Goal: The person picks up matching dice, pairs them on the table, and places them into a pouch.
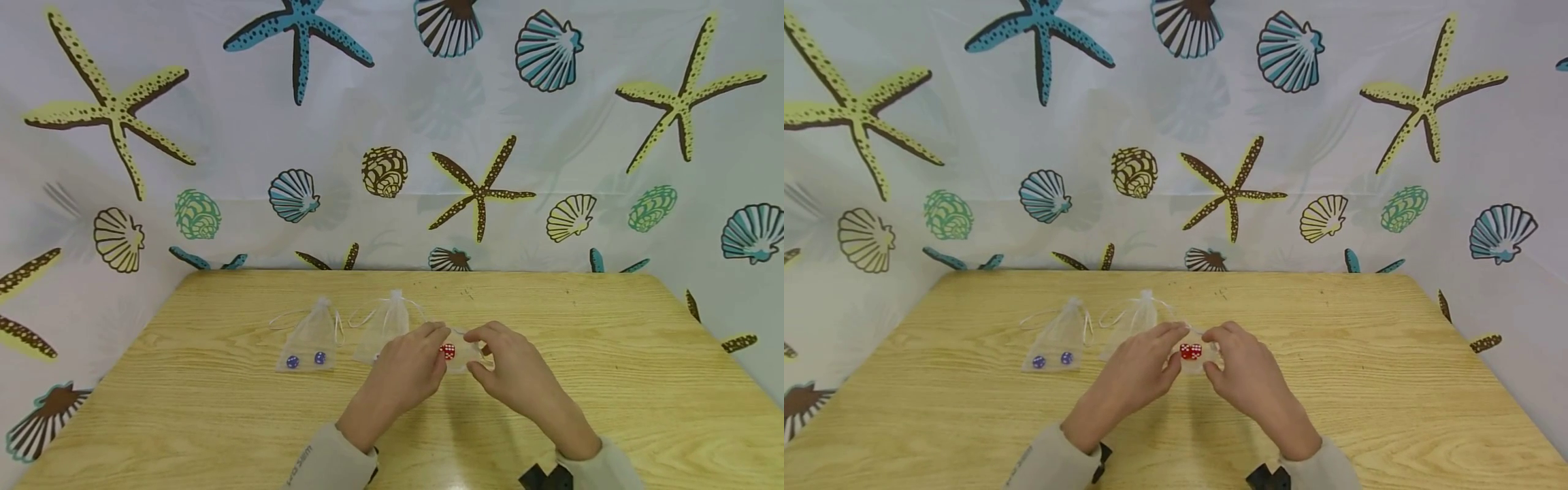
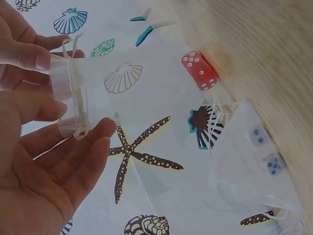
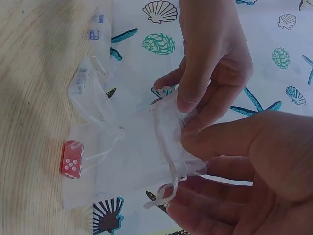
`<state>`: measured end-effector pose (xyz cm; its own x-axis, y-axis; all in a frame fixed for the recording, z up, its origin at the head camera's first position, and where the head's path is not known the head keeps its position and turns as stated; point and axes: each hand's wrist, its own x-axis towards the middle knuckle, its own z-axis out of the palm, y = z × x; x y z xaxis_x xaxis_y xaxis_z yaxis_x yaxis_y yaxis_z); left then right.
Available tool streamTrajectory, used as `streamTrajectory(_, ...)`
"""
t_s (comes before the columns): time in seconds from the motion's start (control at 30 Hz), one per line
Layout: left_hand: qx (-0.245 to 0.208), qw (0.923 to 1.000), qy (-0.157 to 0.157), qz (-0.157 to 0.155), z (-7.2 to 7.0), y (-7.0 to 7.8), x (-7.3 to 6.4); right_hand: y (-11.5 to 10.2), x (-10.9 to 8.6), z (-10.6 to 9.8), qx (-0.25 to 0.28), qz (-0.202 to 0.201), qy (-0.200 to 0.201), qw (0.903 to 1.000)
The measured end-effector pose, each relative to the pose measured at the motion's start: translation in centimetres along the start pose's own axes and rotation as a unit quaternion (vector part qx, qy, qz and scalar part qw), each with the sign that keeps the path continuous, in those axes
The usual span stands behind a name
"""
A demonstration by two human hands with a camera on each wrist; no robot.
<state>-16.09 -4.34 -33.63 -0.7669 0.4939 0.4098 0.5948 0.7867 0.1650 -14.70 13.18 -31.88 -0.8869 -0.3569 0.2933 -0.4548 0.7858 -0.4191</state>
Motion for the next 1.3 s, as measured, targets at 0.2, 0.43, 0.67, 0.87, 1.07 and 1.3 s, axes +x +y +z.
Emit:
streamTrajectory(0.2, -0.023, 0.9997, -0.011, -0.005, -0.2, -0.1, -0.1, 0.6, -0.1, -0.6, 0.038, 0.001, -0.037, 0.9986)
streamTrajectory(0.43, -0.041, 0.9986, -0.033, -0.004, -0.3, -0.3, 0.0, 1.2, 0.0, -0.6, 0.052, -0.015, -0.036, 0.9979)
streamTrajectory(0.67, -0.064, 0.9965, -0.053, 0.008, -0.4, -0.8, 0.1, 1.5, 0.1, -0.4, 0.089, -0.02, -0.02, 0.9956)
streamTrajectory(0.87, -0.08, 0.9952, -0.055, 0.016, -0.3, -1.1, 0.1, 1.5, 0.2, 0.3, 0.088, -0.004, 0.007, 0.9961)
streamTrajectory(1.07, -0.08, 0.9957, -0.044, 0.014, -0.3, -1.2, 0.3, 1.6, 0.3, 0.4, 0.063, -0.02, 0.064, 0.9957)
streamTrajectory(1.3, -0.101, 0.9944, -0.024, -0.016, -0.6, -1.2, 0.3, 1.7, 0.3, 0.4, 0.048, -0.016, 0.097, 0.994)
